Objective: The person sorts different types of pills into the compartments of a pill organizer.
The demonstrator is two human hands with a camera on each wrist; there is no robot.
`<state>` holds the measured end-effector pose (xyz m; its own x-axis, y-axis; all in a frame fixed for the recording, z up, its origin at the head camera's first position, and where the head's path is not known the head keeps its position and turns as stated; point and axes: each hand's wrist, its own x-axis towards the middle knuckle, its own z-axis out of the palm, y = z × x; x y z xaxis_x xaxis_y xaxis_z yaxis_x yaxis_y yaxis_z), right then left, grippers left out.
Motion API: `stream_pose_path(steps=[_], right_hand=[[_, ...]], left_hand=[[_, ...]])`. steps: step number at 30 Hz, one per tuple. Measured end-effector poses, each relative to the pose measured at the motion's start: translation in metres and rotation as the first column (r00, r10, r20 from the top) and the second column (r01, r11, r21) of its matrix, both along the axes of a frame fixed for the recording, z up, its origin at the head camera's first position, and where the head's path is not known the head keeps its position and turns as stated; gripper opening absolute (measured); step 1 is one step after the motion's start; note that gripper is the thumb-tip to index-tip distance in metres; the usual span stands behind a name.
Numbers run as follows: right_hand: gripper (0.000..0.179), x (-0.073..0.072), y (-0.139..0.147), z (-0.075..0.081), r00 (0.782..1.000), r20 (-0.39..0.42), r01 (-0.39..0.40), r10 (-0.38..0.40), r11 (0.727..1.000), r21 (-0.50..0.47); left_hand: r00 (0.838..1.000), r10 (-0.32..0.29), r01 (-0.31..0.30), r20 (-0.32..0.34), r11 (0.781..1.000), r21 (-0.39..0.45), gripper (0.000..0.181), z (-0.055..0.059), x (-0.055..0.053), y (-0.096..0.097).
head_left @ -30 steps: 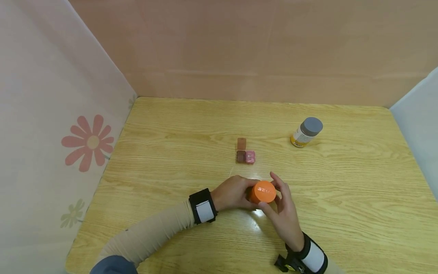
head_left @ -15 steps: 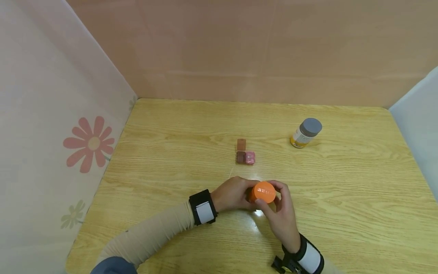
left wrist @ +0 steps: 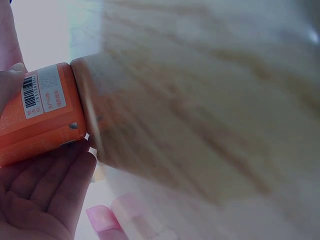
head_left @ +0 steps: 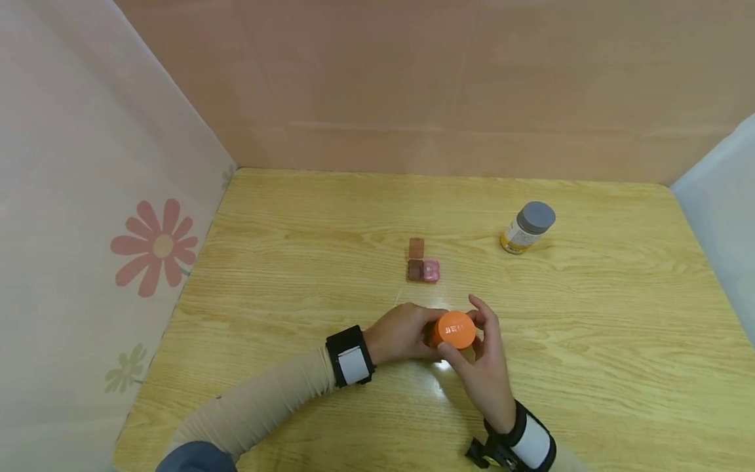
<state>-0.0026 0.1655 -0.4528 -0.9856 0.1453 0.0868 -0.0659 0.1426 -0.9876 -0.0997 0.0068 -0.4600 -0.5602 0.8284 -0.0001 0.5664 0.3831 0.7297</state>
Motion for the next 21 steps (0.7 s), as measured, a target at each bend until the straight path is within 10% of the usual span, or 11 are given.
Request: stream_pose_path(steps=[21], right_hand=[[0.046, 0.000, 0.004, 0.003, 0.994, -0.068, -0.086, 0.086, 0.996, -0.010]], left_hand=[[1.000, 0.004, -0.004, -0.001, 1.000, 0.007, 0.046, 0.001, 0.000, 0.001]])
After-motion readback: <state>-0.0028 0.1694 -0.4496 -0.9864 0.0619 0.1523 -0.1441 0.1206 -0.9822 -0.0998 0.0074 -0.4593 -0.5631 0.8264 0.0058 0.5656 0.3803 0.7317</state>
